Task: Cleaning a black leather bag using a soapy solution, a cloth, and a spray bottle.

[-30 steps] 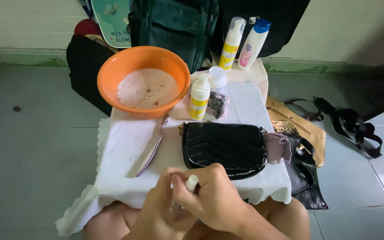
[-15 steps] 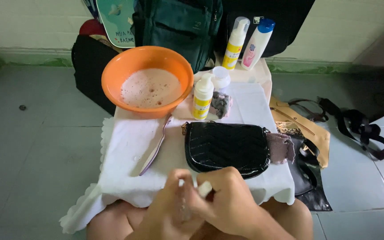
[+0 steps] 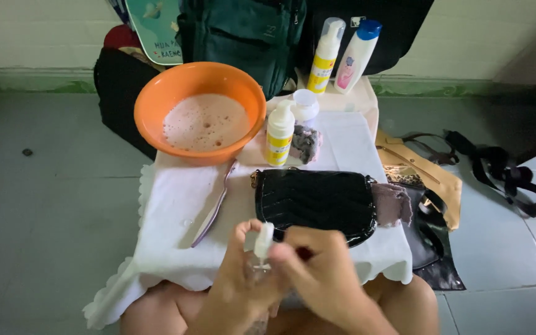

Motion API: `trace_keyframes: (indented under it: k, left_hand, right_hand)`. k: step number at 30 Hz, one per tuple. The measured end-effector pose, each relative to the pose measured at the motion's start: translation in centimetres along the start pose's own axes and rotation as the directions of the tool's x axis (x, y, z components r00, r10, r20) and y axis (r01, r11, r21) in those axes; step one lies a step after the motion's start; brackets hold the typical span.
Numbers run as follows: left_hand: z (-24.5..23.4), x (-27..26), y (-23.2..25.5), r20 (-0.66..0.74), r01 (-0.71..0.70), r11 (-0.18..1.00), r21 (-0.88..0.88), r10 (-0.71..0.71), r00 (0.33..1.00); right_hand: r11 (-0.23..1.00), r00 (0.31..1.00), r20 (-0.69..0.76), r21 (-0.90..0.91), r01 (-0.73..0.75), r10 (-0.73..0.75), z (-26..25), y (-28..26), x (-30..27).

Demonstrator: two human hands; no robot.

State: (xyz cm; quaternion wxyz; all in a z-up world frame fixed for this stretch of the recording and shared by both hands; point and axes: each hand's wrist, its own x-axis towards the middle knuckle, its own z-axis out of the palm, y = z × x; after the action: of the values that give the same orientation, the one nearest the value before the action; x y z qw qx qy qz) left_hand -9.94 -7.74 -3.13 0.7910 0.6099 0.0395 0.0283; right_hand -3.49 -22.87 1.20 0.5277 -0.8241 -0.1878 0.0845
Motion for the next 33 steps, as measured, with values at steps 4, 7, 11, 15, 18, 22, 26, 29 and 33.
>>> trace_keyframes:
  k: [4,7,11,15,18,22,26,29,33]
  left_hand:
    - [-1.5,0.6,2.1,0.217,0.108,0.867,-0.486,-0.001,0.976]
    - [-2.2,1.0,2.3,0.223,0.095,0.828,-0.552,0.037,0.974]
    - [-2.4,2.0,3.2,0.138,-0.2,0.978,-0.057,0.206,0.969]
    - [-1.9,3.0,4.3,0.045,-0.318,0.712,0.626,0.373,0.927]
    - [-2.3,3.9,4.4,0.087,-0.314,0.568,0.761,0.39,0.917]
    - [-2.8,4.7,4.4,0.163,-0.343,0.413,0.844,0.411,0.897]
    - [-4.0,5.3,3.5,0.196,-0.295,0.254,0.921,0.351,0.916]
    - [-4.3,5.7,3.2,0.234,-0.322,0.169,0.931,0.4,0.886]
    - [-4.1,6.6,3.4,0.274,-0.341,0.109,0.934,0.395,0.877]
  right_hand:
    - [0.998,0.982,-0.181,-0.043,0.045,-0.052,-4.0,2.1,0.3]
    - [0.998,0.915,-0.402,-0.067,0.003,-0.03,-6.4,3.3,0.7]
    - [0.975,0.792,-0.611,-0.19,-0.116,-0.025,-9.0,4.7,1.0]
    - [0.944,0.646,-0.753,-0.29,-0.155,-0.125,-10.0,9.7,1.5]
    - [0.912,0.583,-0.767,-0.396,-0.103,-0.268,-8.9,11.5,2.1]
    - [0.867,0.665,-0.67,-0.494,-0.068,-0.33,-7.3,12.7,2.7]
    - [0.891,0.719,-0.655,-0.439,-0.114,-0.231,-6.6,12.4,2.8]
    - [0.893,0.703,-0.68,-0.425,-0.147,-0.208,-6.9,13.3,3.0]
    - [0.903,0.719,-0.672,-0.401,-0.151,-0.179,-6.7,12.4,2.7]
